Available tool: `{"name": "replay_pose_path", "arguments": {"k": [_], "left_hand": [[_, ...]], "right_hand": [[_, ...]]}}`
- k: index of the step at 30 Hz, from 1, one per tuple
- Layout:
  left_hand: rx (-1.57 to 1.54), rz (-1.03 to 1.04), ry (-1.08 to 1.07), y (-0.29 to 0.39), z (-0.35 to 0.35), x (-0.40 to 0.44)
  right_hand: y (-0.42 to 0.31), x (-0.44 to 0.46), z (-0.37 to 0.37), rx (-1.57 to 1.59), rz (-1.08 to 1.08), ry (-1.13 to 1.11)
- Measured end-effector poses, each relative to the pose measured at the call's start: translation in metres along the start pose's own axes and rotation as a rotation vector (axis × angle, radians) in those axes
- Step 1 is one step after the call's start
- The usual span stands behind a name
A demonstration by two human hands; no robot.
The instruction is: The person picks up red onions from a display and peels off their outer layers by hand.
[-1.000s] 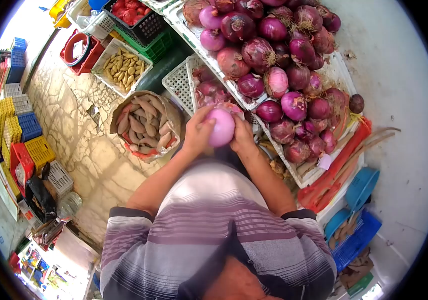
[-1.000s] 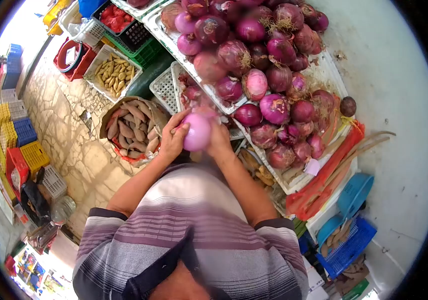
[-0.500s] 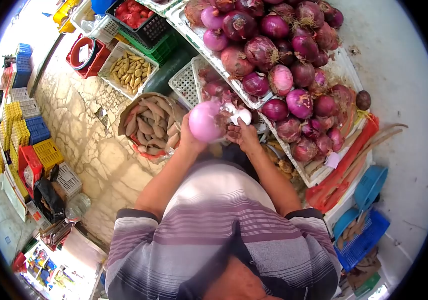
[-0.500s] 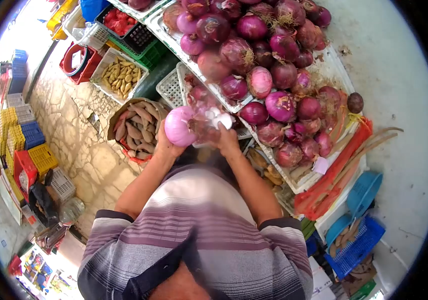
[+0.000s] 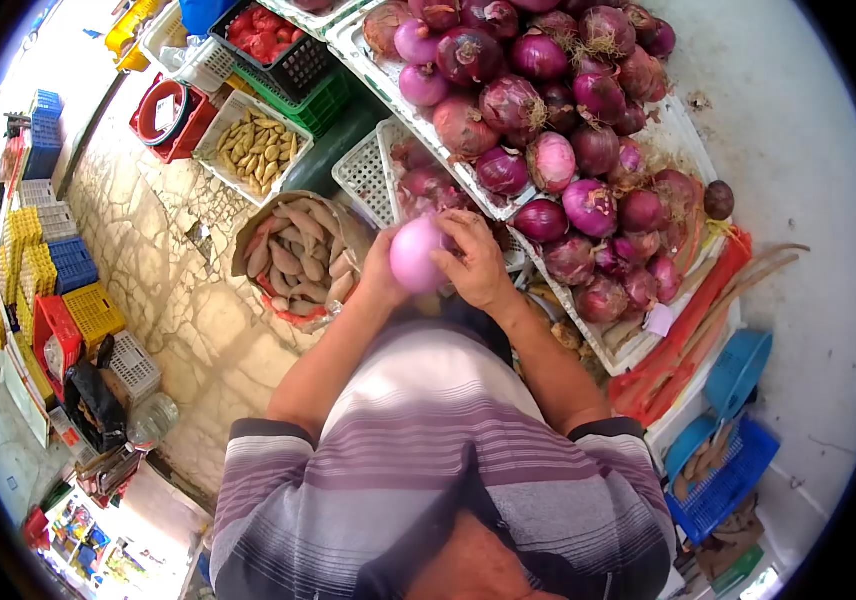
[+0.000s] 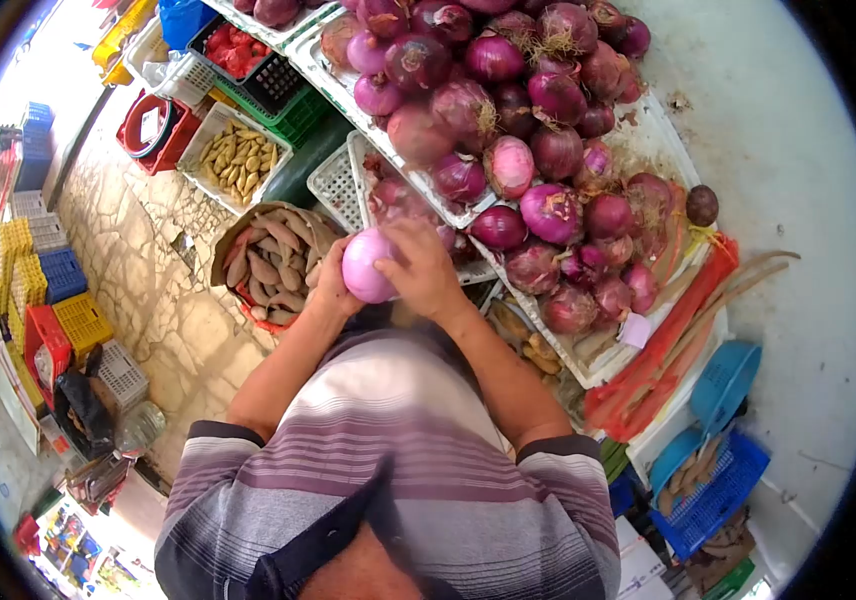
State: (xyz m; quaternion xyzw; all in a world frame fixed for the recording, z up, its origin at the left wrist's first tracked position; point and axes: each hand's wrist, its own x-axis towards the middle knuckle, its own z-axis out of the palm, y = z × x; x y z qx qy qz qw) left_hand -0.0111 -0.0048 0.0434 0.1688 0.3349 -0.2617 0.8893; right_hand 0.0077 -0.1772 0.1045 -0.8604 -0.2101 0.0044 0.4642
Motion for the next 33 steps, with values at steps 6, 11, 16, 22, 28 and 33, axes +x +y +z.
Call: {"name": "replay_pose_path", "arguments": {"k": [6, 11, 16, 22, 28, 33], "left_hand": [[0.017, -0.018, 0.047, 0.004, -0.006, -0.004], [-0.002, -0.018, 0.017, 0.015, -0.027, 0.007], [-0.007, -0.053, 0.11, 0.015, -0.053, 0.005], [0.0, -0.038, 0.186, 0.011, -0.067, 0.009], [-0.05, 0.142, 0.222, 0.004, -0.034, 0.003], [0.151, 0.412, 0.323, -0.002, -0.015, 0.01]], "right_hand": [[0.006, -0.005, 0.003, 0.077, 0.159, -0.011], [-0.002, -0.016, 0.015, 0.18, 0.243, -0.001], [-0.005, -0.028, 0.025, 0.107, 0.19, 0.002], [0.004, -0.033, 0.035, 0.18, 0.361, -0.09], [0.008, -0.026, 0.049, 0.191, 0.494, 0.053], [0.027, -0.031, 0.059, 0.013, 0.509, 0.093]]}}
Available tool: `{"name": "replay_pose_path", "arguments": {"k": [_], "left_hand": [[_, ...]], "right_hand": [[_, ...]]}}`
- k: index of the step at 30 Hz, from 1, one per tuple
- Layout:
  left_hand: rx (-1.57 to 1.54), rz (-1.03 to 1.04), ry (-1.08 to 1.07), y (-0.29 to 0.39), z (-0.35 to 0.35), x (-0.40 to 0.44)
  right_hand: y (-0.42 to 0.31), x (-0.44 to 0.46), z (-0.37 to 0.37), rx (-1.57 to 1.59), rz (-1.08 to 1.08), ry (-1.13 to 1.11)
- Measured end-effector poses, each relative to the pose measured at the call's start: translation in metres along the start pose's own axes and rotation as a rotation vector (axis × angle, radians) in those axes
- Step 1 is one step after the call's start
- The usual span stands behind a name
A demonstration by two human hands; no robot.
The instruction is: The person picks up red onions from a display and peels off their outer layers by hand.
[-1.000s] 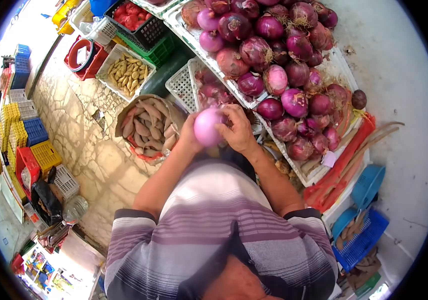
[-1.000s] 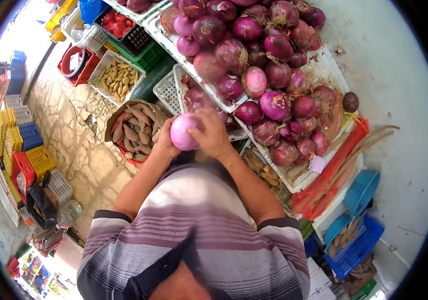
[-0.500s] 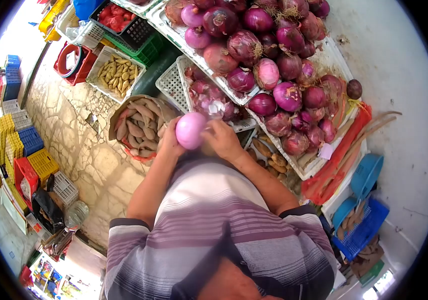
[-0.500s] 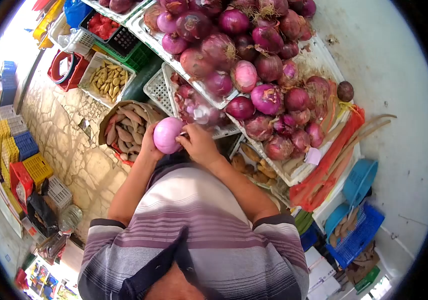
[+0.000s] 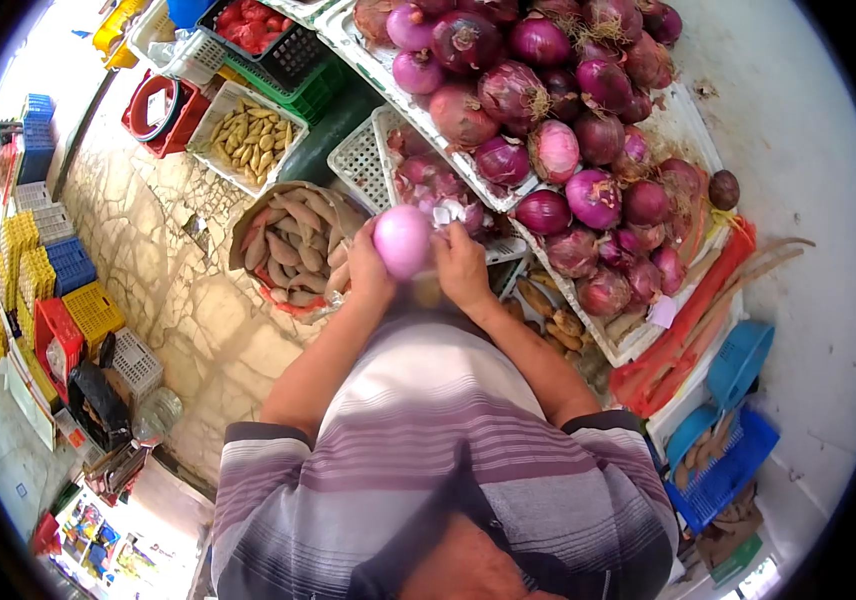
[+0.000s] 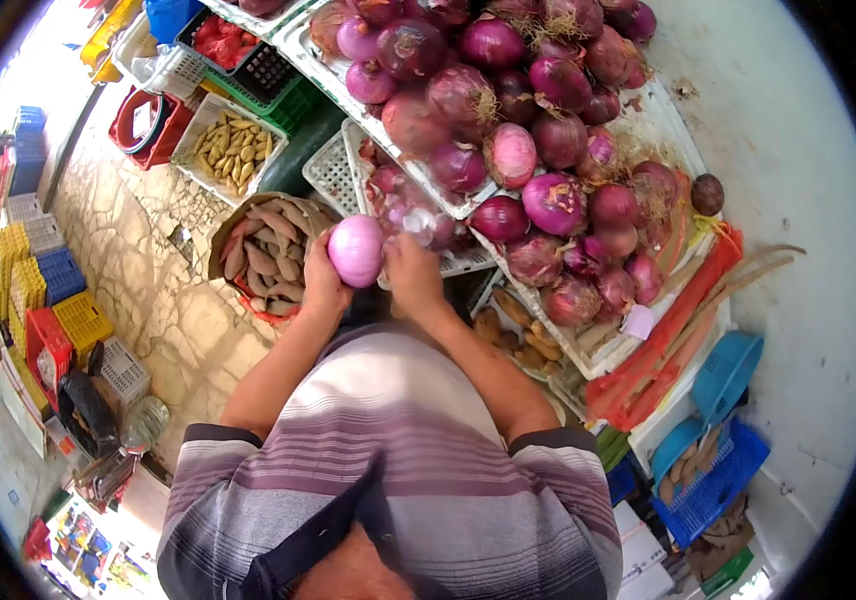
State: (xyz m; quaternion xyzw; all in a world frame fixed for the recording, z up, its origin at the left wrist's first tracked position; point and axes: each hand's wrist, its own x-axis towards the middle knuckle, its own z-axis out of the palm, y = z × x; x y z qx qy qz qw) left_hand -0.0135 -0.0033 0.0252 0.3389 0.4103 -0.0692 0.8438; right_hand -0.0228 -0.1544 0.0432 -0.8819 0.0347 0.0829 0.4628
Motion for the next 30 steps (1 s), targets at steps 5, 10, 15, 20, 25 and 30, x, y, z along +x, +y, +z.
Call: {"name": "replay_pose_path", "arguments": {"k": [5, 10, 15, 20, 25, 30], "left_hand": [[-0.113, 0.044, 0.018, 0.013, -0.012, 0.038], [-0.126, -0.015, -0.184, 0.036, 0.003, 0.023], [-0.17, -0.057, -0.289, 0.062, 0.039, -0.003], [-0.195, -0.024, -0.447, 0.124, 0.108, -0.018], [0.025, 0.362, -0.534, 0.208, 0.201, 0.018], [0.209, 0.636, -0.461, 0.269, 0.309, 0.071]], "right_hand": [[0.005, -0.019, -0.014, 0.089, -0.001, -0.025], [0.112, 0.003, 0.004, 0.038, 0.192, -0.188], [0.08, 0.014, -0.016, 0.019, 0.228, 0.049], [0.122, -0.008, -0.01, 0.128, 0.084, -0.066], [0.122, -0.036, -0.042, 0.112, 0.178, -0.135], [0.125, -0.059, -0.067, 0.119, 0.321, -0.119]]}}
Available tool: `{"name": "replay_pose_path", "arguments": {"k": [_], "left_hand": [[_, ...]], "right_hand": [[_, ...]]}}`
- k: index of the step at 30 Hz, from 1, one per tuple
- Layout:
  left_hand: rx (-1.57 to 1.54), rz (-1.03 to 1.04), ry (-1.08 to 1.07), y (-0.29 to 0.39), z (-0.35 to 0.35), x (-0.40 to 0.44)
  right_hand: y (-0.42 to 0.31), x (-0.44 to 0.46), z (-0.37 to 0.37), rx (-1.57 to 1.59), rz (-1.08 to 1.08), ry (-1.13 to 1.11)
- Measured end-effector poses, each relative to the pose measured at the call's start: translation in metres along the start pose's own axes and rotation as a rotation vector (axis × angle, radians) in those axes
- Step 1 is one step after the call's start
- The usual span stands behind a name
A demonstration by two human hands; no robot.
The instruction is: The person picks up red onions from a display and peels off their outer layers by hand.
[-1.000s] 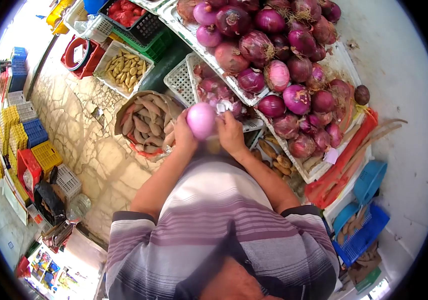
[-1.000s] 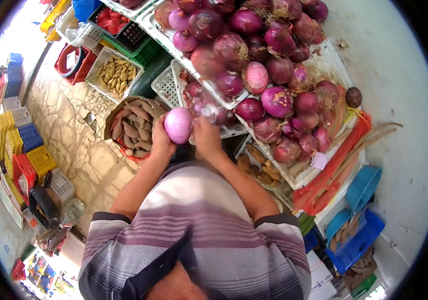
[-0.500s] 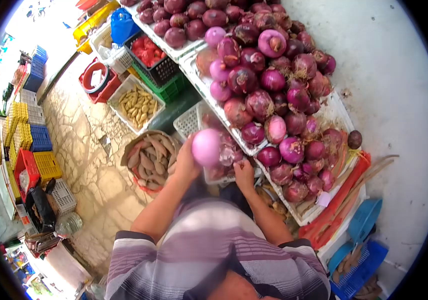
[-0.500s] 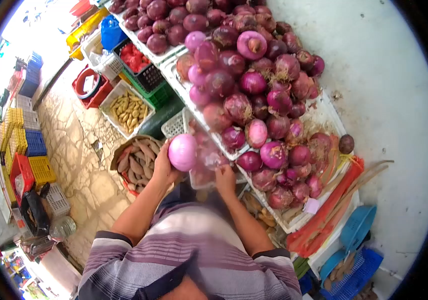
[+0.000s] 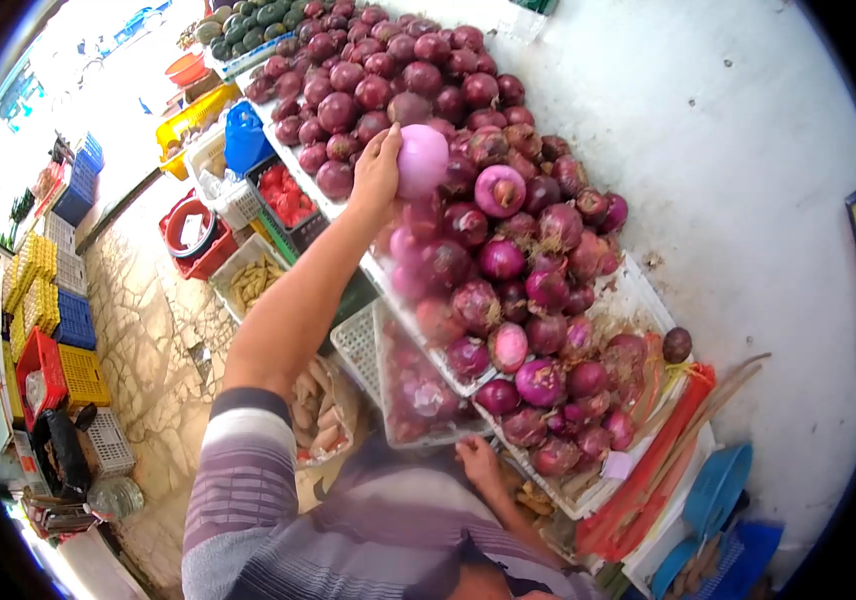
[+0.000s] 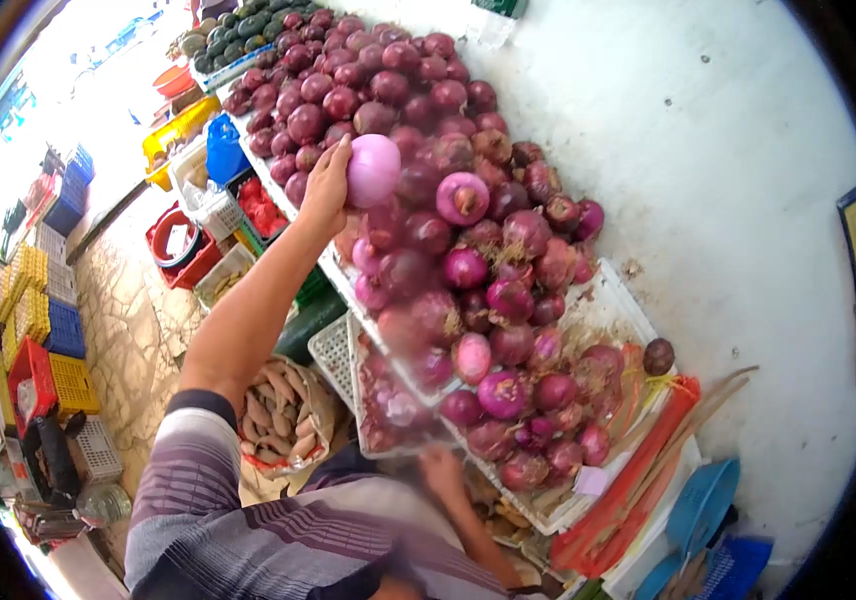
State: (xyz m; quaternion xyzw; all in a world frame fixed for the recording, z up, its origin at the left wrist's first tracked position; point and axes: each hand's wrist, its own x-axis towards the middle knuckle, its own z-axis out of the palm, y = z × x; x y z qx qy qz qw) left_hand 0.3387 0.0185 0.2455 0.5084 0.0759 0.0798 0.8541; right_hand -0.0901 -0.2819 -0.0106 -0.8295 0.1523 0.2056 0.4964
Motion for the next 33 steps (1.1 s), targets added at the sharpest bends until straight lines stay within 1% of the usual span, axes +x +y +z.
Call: {"name": "replay_pose_path", "arguments": {"k": [2, 3, 4, 5, 6, 7, 8, 9, 11, 12, 13, 14, 15, 16, 17, 19, 21, 22, 23, 25, 26, 27, 28, 29, 30, 31, 32, 33], "left_hand": [[0.019, -0.108, 0.012, 0.01, 0.023, 0.025], [0.033, -0.161, 0.017, 0.012, 0.032, 0.036], [0.05, -0.22, 0.022, 0.01, 0.039, 0.047], [0.105, -0.236, -0.016, 0.005, 0.04, 0.058], [0.141, -0.214, -0.043, -0.004, 0.041, 0.068], [0.175, -0.191, -0.068, -0.014, 0.039, 0.078], [0.209, -0.167, -0.09, -0.029, 0.031, 0.093], [0.432, -0.009, -0.114, -0.068, 0.004, 0.137], [0.55, 0.081, -0.105, -0.044, 0.017, 0.108], [0.609, 0.126, -0.103, -0.036, 0.023, 0.097], [0.518, 0.097, -0.105, -0.043, 0.021, 0.1], [0.555, 0.161, -0.103, -0.059, 0.007, 0.118], [0.579, 0.134, -0.121, -0.057, -0.004, 0.118], [0.604, 0.102, -0.156, -0.057, -0.014, 0.119], [0.672, 0.137, -0.186, -0.063, -0.021, 0.125], [0.854, 0.286, -0.241, -0.061, -0.046, 0.124], [0.942, 0.381, -0.299, -0.054, -0.065, 0.117], [0.95, 0.408, -0.321, -0.052, -0.075, 0.113], [0.927, 0.395, -0.326, -0.048, -0.086, 0.106], [0.958, 0.427, -0.298, -0.048, -0.099, 0.081], [0.529, -0.083, -0.166, -0.04, -0.093, 0.056], [0.54, -0.091, -0.175, -0.044, -0.108, 0.047], [0.55, -0.094, -0.181, -0.048, -0.123, 0.039], [0.571, -0.095, -0.14, -0.047, -0.12, 0.018], [0.593, -0.094, -0.096, -0.046, -0.116, -0.005], [0.549, -0.13, -0.084, -0.052, -0.131, -0.016], [0.508, -0.166, -0.07, -0.057, -0.147, -0.026], [0.473, -0.204, -0.022, -0.055, -0.142, -0.047]], "right_hand": [[-0.007, -0.008, -0.011, 0.046, 0.034, -0.016], [-0.01, -0.012, -0.013, 0.17, 0.053, 0.008], [-0.006, -0.009, -0.016, 0.171, 0.052, 0.017], [0.0, -0.009, -0.018, 0.173, 0.06, 0.023], [0.009, -0.014, -0.018, 0.176, 0.072, 0.028], [0.024, -0.011, -0.016, 0.109, 0.0, 0.062], [0.039, -0.008, -0.019, 0.105, 0.008, 0.076], [0.044, -0.01, -0.021, 0.102, 0.02, 0.084], [0.03, -0.017, -0.032, 0.111, 0.043, 0.062], [0.021, -0.016, -0.038, 0.117, 0.08, 0.023], [0.014, -0.016, -0.043, 0.126, 0.121, -0.015], [0.009, -0.018, -0.047, 0.138, 0.164, -0.049], [-0.002, -0.023, -0.054, 0.038, -0.01, -0.093], [-0.014, -0.028, -0.057, -0.014, 0.032, -0.171], [-0.028, -0.03, -0.065, -0.001, 0.024, -0.302], [-0.071, -0.038, -0.092, -0.075, 0.013, -0.374], [-0.075, -0.047, -0.108, 0.187, -0.117, -0.258], [-0.094, -0.053, -0.131, 0.469, -0.025, -0.291], [-0.116, -0.055, -0.161, 0.574, -0.023, -0.318], [-0.114, -0.053, -0.208, 0.897, -0.23, -0.293], [-0.113, -0.055, -0.236, 0.892, -0.178, -0.154], [-0.109, -0.048, -0.261, 0.879, -0.26, 0.023], [-0.121, -0.041, -0.291, 0.878, -0.32, 0.171], [-0.099, -0.03, -0.319, 0.907, -0.162, 0.402], [-0.078, -0.011, -0.348, 0.726, -0.111, 0.59], [-0.058, 0.01, -0.378, 0.54, -0.058, 0.767], [-0.038, 0.031, -0.407, 0.281, -0.09, 0.866], [-0.025, 0.052, -0.433, 0.021, -0.124, 0.953]]}}
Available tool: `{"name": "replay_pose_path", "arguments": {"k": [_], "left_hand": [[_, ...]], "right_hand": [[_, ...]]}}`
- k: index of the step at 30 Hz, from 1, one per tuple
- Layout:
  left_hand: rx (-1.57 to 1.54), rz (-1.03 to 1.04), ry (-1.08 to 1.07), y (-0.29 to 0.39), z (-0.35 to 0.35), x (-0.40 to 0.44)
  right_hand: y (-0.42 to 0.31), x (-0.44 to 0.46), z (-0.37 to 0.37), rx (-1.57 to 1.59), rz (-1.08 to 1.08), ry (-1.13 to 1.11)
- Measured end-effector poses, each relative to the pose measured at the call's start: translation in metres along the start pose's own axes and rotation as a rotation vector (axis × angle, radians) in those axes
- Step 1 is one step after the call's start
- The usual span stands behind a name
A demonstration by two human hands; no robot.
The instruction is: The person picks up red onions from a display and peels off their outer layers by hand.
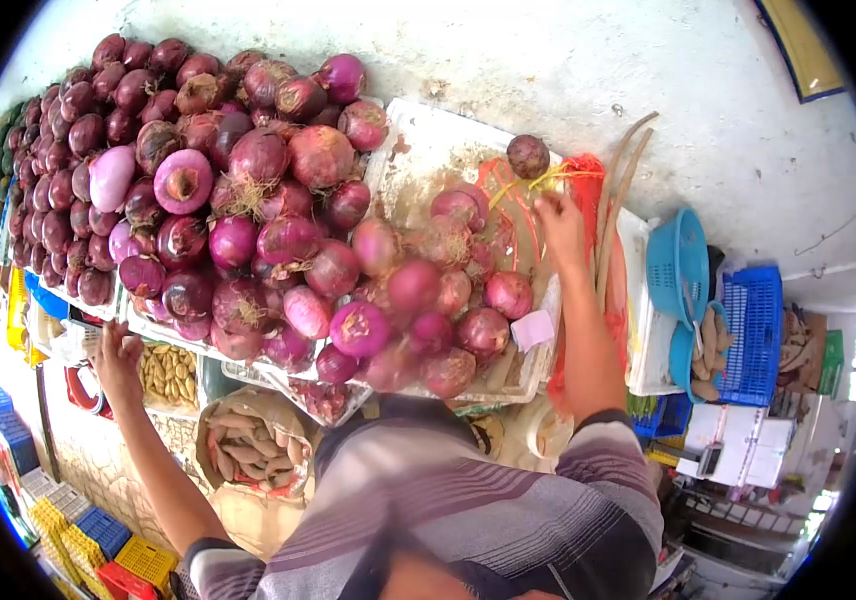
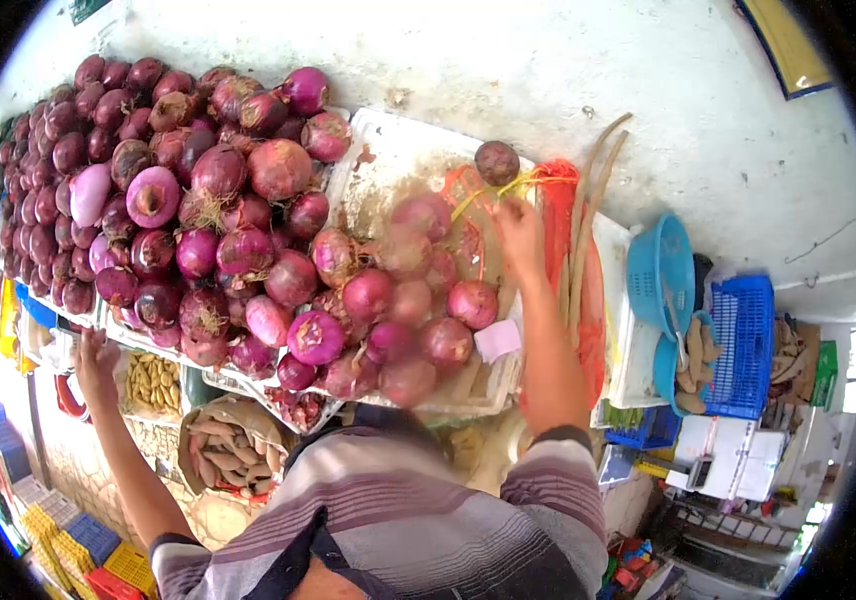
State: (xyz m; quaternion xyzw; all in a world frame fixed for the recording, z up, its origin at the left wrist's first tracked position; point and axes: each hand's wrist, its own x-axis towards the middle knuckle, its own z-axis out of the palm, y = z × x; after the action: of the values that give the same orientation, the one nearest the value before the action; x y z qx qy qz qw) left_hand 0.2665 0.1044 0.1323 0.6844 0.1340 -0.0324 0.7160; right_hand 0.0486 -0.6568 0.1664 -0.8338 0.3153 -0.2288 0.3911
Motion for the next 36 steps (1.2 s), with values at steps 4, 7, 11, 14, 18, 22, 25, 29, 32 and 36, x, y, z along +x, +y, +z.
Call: {"name": "replay_pose_path", "arguments": {"k": [4, 7, 11, 14, 18, 22, 25, 29, 32, 36], "left_hand": [[0.148, -0.047, 0.031, -0.019, 0.022, -0.094], [0.062, -0.279, 0.15, -0.053, 0.017, -0.149], [-0.096, -0.408, 0.232, -0.109, -0.004, -0.211], [-0.184, -0.462, 0.245, -0.113, 0.006, -0.234], [-0.237, -0.343, 0.233, -0.085, 0.031, -0.237], [-0.325, -0.115, 0.093, -0.01, 0.106, -0.224], [-0.254, -0.038, -0.074, 0.059, 0.204, -0.228], [-0.129, -0.056, -0.478, 0.066, 0.273, -0.226], [-0.077, 0.04, -0.649, 0.072, 0.316, -0.227], [0.219, 0.375, -0.497, 0.042, 0.324, -0.227]], "right_hand": [[0.019, 0.095, 0.018, -0.435, -0.082, 0.111], [0.026, 0.121, 0.042, -0.743, -0.091, 0.089], [0.033, 0.133, 0.06, -0.928, -0.039, 0.027], [0.031, 0.139, 0.059, -0.849, 0.003, 0.016], [0.037, 0.145, 0.044, -0.528, -0.158, 0.024], [0.004, 0.117, 0.042, 0.551, -0.059, -0.161], [-0.045, 0.06, 0.05, 1.14, 0.118, -0.317], [-0.107, -0.024, 0.072, 1.434, 0.231, -0.517], [-0.128, -0.078, 0.106, 1.554, 0.344, -0.653], [-0.164, -0.145, 0.137, 1.482, 0.322, -0.81]]}}
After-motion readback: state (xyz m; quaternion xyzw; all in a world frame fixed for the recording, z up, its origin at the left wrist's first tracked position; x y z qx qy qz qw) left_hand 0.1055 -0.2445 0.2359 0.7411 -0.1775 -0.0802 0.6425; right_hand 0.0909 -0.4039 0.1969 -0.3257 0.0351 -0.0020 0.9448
